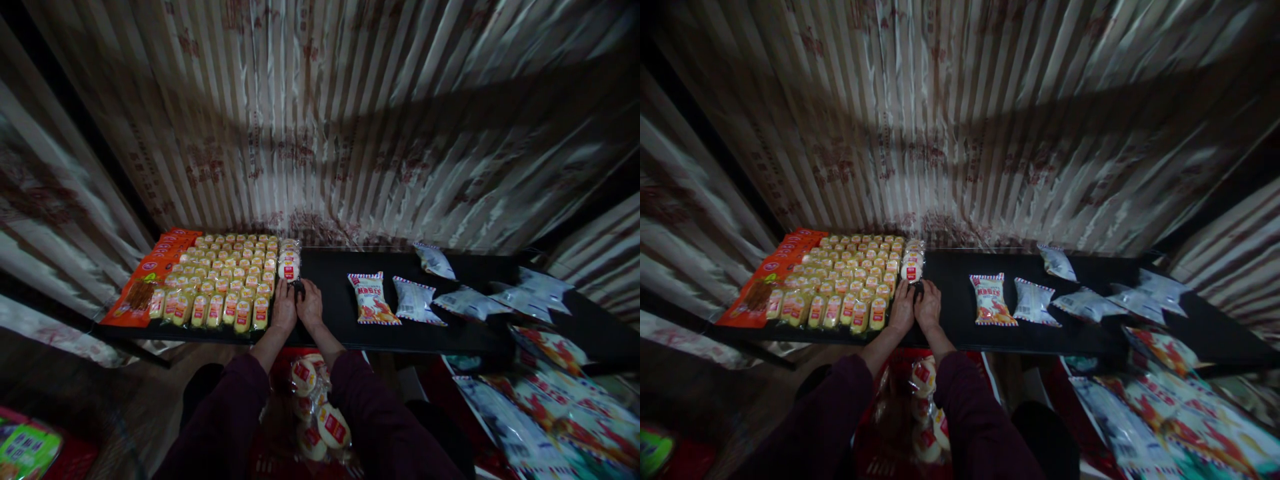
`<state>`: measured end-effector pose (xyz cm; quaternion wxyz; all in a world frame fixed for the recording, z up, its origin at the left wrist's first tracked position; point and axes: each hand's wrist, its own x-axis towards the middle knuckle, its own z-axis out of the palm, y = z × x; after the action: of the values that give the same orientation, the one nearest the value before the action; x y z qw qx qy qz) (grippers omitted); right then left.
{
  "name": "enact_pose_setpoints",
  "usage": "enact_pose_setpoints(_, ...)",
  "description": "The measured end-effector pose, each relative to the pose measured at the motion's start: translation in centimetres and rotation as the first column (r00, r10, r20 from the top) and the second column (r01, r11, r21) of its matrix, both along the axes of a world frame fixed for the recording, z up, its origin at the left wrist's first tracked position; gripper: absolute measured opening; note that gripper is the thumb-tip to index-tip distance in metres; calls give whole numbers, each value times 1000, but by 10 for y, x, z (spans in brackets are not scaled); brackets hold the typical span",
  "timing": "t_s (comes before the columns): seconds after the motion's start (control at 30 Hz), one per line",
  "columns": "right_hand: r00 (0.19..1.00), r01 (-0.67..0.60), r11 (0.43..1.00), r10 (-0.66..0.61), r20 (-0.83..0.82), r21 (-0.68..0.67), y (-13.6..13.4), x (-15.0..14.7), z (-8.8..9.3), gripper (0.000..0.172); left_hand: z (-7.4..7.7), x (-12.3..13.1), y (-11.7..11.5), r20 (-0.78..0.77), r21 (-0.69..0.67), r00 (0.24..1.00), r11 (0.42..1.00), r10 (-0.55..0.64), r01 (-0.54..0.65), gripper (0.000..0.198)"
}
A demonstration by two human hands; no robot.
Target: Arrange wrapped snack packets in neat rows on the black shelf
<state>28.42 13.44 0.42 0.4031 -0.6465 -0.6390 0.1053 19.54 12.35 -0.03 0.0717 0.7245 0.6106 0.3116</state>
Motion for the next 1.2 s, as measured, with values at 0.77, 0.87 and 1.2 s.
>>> enact_pose_setpoints(0.77, 985, -139, 990, 139, -103, 0, -124, -6, 4, 39, -15, -7, -115, 253, -141, 961, 978, -114, 153, 47)
enact_pose_setpoints(0.87, 980, -167, 986, 168, -112, 17, -138, -3, -2, 39, -16, -6, -130, 249, -142, 961, 977, -119, 158, 49)
enact_pose_setpoints(1.2, 978, -198, 977, 192, -76, -82, -189, 4, -42, 42, -43, -3, -191, 201, -209, 969, 960, -145, 187, 49)
